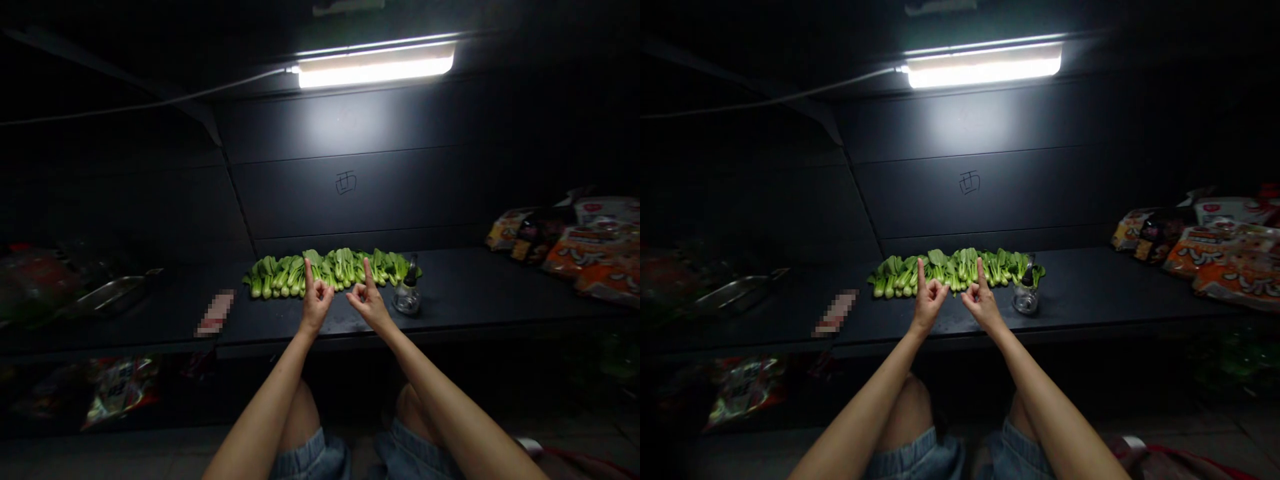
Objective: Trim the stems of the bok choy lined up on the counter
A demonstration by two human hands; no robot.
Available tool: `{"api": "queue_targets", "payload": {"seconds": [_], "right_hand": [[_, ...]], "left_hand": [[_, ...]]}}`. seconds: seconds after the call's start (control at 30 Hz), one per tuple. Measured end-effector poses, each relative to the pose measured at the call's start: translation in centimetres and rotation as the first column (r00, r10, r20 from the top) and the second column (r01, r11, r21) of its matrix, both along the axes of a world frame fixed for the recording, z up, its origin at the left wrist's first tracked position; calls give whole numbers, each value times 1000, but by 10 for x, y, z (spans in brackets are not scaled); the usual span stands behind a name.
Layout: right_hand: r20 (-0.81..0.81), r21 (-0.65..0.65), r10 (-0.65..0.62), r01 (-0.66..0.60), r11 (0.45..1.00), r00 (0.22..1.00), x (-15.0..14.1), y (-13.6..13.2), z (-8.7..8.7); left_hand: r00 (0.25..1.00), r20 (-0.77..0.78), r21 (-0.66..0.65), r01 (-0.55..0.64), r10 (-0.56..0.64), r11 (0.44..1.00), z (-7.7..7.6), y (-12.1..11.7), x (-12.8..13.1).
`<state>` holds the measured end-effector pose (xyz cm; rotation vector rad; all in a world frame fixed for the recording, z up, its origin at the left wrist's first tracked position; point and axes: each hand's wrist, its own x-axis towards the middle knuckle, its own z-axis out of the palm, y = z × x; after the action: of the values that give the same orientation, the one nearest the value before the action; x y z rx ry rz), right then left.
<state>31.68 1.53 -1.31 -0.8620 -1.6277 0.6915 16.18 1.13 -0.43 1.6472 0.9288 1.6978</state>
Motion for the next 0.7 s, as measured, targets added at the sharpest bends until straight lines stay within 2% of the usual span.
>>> {"api": "queue_targets", "payload": {"seconds": [0.07, 0.13, 0.23, 0.3, 0.7], "right_hand": [[-8, -84, 36, -36, 996, 999, 4, 9, -9], [7, -177, 66, -64, 982, 998, 10, 19, -21], [-30, -232, 78, -83, 969, 996, 16, 29, -35], [-59, -240, 86, -97, 966, 995, 17, 32, -40], [-129, -249, 107, -137, 959, 986, 13, 32, -55]], "left_hand": [[998, -6, -92, 66, -67, 994, -12, 7, -3], [993, -29, -211, 106, -114, 972, -30, 16, -7], [995, -1, -261, 95, -98, 961, -55, 25, -12], [995, 11, -275, 102, -103, 956, -64, 28, -12], [990, -10, -308, 128, -138, 943, -66, 30, -11]]}}
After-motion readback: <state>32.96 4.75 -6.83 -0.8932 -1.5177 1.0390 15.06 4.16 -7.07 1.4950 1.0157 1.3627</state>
